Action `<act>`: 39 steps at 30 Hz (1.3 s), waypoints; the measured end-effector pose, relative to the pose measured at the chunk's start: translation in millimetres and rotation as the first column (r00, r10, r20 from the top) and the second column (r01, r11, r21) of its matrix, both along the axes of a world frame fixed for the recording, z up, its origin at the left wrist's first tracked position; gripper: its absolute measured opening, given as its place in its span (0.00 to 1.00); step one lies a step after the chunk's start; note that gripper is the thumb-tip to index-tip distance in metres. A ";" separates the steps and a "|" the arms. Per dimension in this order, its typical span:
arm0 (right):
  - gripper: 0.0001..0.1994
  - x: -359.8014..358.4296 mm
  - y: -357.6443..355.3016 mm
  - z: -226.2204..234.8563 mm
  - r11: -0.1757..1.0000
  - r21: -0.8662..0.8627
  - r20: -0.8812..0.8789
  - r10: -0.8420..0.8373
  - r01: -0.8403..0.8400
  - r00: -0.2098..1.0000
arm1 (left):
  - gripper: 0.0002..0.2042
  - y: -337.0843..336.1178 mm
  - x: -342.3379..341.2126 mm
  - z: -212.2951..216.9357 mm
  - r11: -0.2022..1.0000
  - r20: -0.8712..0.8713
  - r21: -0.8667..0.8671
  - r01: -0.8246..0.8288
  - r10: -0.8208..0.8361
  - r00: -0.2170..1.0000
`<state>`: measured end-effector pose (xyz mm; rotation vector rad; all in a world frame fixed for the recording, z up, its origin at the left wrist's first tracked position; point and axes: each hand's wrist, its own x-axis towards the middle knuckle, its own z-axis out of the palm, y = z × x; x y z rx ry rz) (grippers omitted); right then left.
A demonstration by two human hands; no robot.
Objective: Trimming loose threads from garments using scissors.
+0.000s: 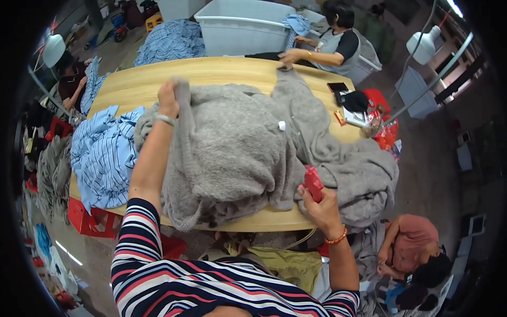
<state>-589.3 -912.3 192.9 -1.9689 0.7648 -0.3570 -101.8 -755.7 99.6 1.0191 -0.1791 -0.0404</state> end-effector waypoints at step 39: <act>0.15 279.1 -42.1 -0.5 0.993 -0.068 0.168 0.107 -0.097 0.980 | 0.17 25.6 -317.0 -5.9 0.478 0.084 0.865 0.156 -0.443 0.893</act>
